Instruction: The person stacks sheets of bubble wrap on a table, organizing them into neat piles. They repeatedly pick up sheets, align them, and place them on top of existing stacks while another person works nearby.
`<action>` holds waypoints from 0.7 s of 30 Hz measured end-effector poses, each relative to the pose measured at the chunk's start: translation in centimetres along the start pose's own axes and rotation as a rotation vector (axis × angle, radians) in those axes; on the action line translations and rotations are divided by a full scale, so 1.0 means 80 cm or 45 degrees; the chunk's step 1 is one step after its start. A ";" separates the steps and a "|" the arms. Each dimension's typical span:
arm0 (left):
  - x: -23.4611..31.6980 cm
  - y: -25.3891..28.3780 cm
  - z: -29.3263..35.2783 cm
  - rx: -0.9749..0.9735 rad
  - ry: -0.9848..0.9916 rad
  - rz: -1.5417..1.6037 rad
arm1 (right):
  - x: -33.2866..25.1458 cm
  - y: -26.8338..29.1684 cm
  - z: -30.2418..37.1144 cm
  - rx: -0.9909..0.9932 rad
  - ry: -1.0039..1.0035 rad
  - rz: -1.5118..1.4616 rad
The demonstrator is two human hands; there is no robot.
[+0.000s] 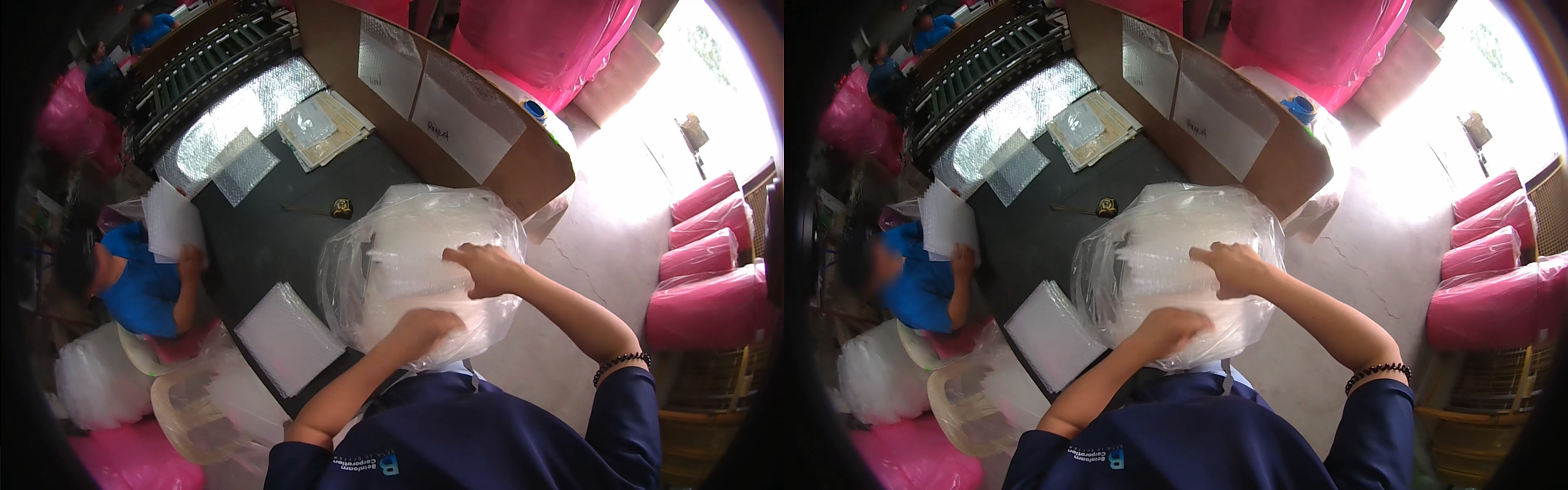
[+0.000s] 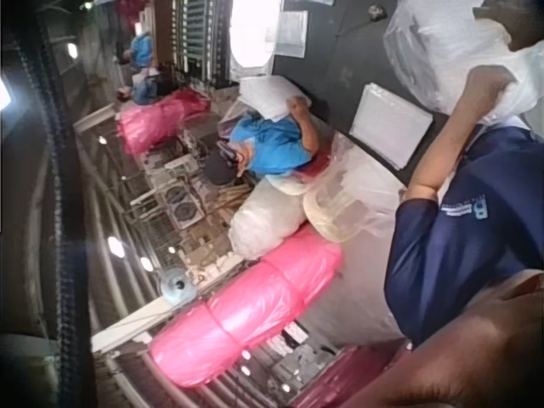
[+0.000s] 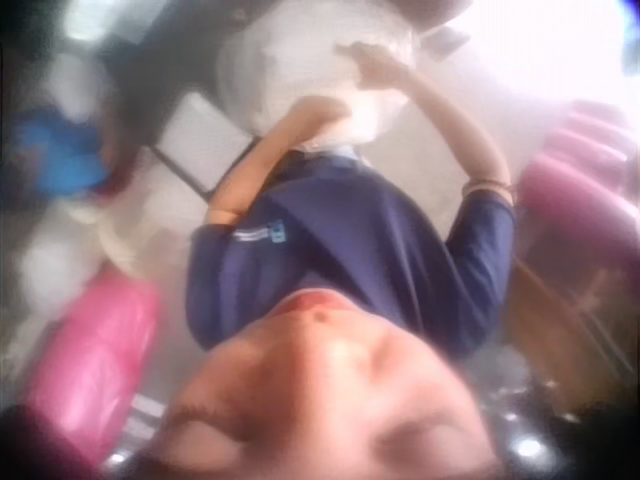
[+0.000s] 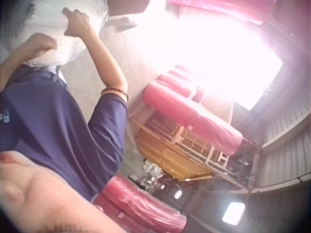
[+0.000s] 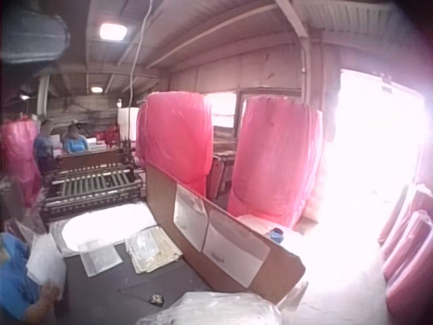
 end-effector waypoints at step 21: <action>0.004 0.001 0.082 0.763 -0.036 -0.917 | 0.035 -0.050 -0.025 -0.440 0.015 -0.486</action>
Point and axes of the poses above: each hand's wrist, its own z-axis away from the middle knuckle, its own y-axis out of the back of the hand, x = y × z, the point moved 3 cm from there along -z, towards the middle knuckle, and after that the axes turned 8 degrees about y, right-handed, at the moved point
